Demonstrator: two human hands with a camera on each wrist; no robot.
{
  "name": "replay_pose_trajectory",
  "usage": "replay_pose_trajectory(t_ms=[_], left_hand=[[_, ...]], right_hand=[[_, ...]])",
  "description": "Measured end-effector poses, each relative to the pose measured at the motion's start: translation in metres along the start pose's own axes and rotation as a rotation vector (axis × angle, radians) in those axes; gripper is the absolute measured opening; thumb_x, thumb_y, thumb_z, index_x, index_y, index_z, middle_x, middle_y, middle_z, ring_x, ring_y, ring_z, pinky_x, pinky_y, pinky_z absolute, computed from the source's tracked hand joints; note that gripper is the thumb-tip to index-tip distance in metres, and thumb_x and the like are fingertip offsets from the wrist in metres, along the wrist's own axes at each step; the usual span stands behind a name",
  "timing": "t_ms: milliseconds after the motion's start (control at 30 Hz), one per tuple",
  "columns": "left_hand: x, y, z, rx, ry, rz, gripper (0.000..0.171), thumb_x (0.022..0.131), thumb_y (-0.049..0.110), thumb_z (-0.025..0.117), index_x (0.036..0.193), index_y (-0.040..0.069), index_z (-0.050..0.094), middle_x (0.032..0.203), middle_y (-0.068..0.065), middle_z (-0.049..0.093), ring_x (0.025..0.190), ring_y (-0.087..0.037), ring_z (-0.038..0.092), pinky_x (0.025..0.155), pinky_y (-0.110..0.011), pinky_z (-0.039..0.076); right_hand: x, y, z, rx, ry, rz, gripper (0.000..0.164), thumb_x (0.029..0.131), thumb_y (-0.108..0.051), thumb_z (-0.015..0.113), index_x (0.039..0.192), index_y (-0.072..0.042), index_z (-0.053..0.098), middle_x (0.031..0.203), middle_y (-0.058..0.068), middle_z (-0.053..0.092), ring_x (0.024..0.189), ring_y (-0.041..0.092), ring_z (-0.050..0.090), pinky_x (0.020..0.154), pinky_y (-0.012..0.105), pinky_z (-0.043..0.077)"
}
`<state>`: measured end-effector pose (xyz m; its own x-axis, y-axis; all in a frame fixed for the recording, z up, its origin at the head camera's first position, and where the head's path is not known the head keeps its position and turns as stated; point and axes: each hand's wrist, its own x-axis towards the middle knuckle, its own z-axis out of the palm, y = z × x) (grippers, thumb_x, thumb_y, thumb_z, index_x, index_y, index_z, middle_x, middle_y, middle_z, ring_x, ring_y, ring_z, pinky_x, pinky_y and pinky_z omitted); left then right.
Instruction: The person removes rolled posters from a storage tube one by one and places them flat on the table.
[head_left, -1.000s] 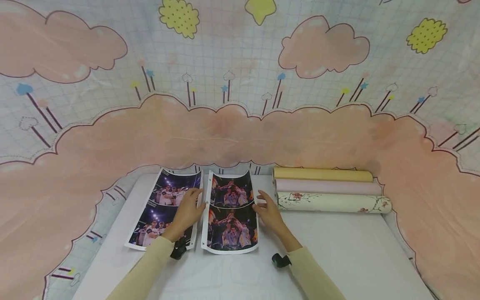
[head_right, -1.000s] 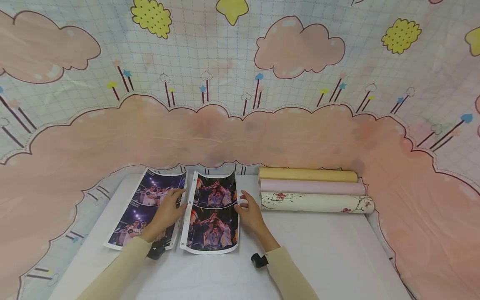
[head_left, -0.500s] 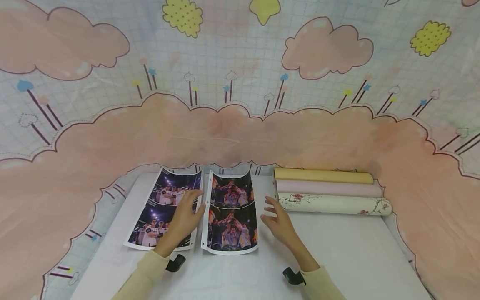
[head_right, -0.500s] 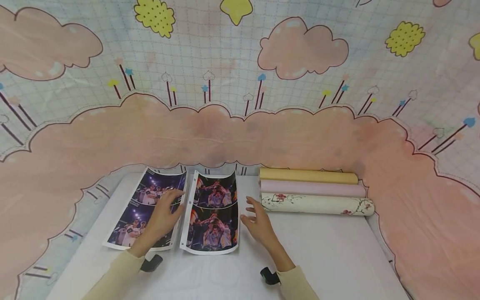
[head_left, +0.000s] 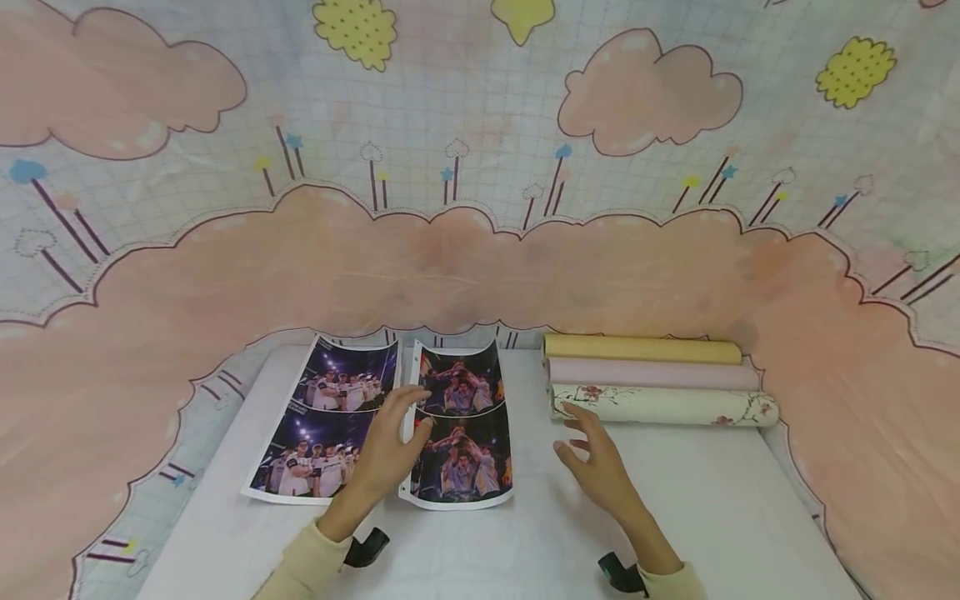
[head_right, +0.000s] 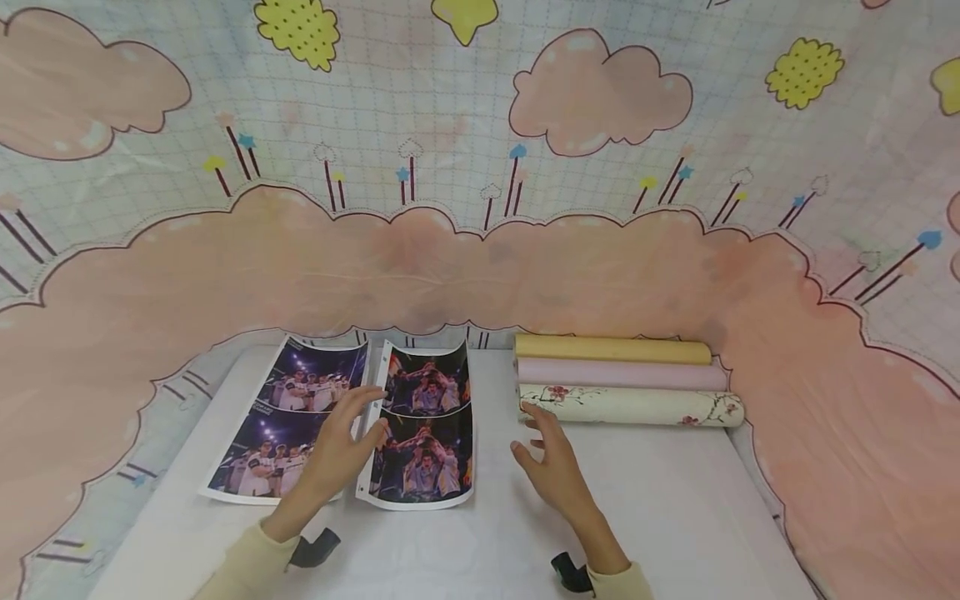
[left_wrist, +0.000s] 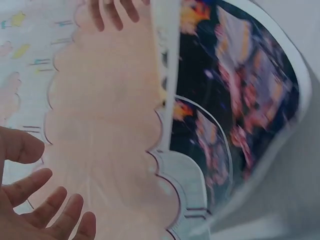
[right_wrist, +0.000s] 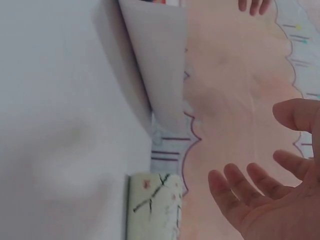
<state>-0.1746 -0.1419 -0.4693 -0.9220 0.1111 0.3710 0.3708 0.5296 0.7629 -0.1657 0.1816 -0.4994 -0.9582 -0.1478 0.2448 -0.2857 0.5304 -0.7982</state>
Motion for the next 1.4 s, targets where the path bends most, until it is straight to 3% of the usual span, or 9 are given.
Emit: replay_pose_trajectory(t_ms=[167,333,533,733,900,1133,1233,1400], left_hand=[[0.001,0.018,0.008,-0.075,0.019,0.041,0.038,0.094,0.008,0.062,0.132,0.011,0.057,0.14,-0.01,0.051,0.128,-0.032,0.052,0.101,-0.056,0.046],[0.013,0.035,0.025,-0.156,0.021,0.058,0.04,0.095,0.007,0.061,0.134,0.012,0.055,0.137,-0.009,0.056,0.124,-0.026,0.056,0.101,-0.047,0.048],[0.033,0.055,0.047,-0.368,-0.028,-0.025,0.039,0.098,0.009,0.056,0.137,0.01,0.051,0.139,-0.014,0.055,0.132,-0.028,0.052,0.111,-0.046,0.041],[0.06,0.068,0.067,-0.575,-0.087,-0.157,0.04,0.1,0.012,0.053,0.139,0.007,0.048,0.145,-0.014,0.05,0.138,-0.027,0.046,0.115,-0.044,0.037],[0.089,0.065,0.087,-0.653,-0.103,-0.297,0.043,0.099,0.012,0.053,0.141,0.005,0.045,0.146,-0.016,0.049,0.138,-0.032,0.045,0.115,-0.047,0.036],[0.128,0.048,0.12,-0.876,-0.135,-0.483,0.051,0.099,0.014,0.051,0.146,0.0,0.035,0.151,-0.02,0.04,0.14,-0.037,0.04,0.115,-0.045,0.037],[0.136,0.042,0.13,-0.88,-0.151,-0.537,0.053,0.099,0.018,0.051,0.146,0.001,0.034,0.153,-0.02,0.037,0.141,-0.035,0.04,0.115,-0.043,0.037],[0.147,0.032,0.147,-0.844,-0.172,-0.565,0.057,0.098,0.017,0.048,0.149,0.0,0.029,0.157,-0.02,0.031,0.143,-0.036,0.035,0.117,-0.046,0.034]], right_hand=[[-0.003,-0.002,-0.021,-0.07,0.043,-0.052,0.061,0.092,-0.01,0.068,0.146,-0.016,0.041,0.144,0.015,0.047,0.127,0.034,0.053,0.096,0.049,0.052],[0.001,-0.002,-0.043,-0.144,0.076,-0.078,0.061,0.091,-0.011,0.068,0.146,-0.015,0.042,0.144,0.014,0.047,0.128,0.032,0.052,0.097,0.053,0.05],[0.016,0.0,-0.066,-0.202,0.102,-0.105,0.058,0.092,-0.012,0.066,0.145,-0.011,0.042,0.143,0.016,0.047,0.128,0.036,0.049,0.1,0.056,0.045],[0.033,0.008,-0.085,-0.241,0.114,-0.113,0.054,0.095,-0.014,0.064,0.144,-0.007,0.043,0.144,0.021,0.044,0.127,0.041,0.047,0.1,0.06,0.042],[0.055,0.021,-0.096,-0.26,0.122,-0.096,0.051,0.096,-0.016,0.061,0.143,-0.005,0.044,0.145,0.023,0.042,0.128,0.045,0.046,0.097,0.067,0.04],[0.086,0.052,-0.104,-0.326,0.105,-0.045,0.049,0.1,-0.023,0.056,0.143,-0.004,0.044,0.146,0.029,0.038,0.128,0.052,0.043,0.1,0.069,0.036],[0.096,0.066,-0.105,-0.36,0.088,-0.019,0.051,0.099,-0.024,0.057,0.144,-0.004,0.044,0.147,0.027,0.038,0.129,0.051,0.042,0.101,0.067,0.036],[0.109,0.083,-0.103,-0.395,0.047,0.001,0.053,0.099,-0.025,0.057,0.144,-0.003,0.043,0.148,0.026,0.037,0.13,0.05,0.041,0.102,0.067,0.036]])
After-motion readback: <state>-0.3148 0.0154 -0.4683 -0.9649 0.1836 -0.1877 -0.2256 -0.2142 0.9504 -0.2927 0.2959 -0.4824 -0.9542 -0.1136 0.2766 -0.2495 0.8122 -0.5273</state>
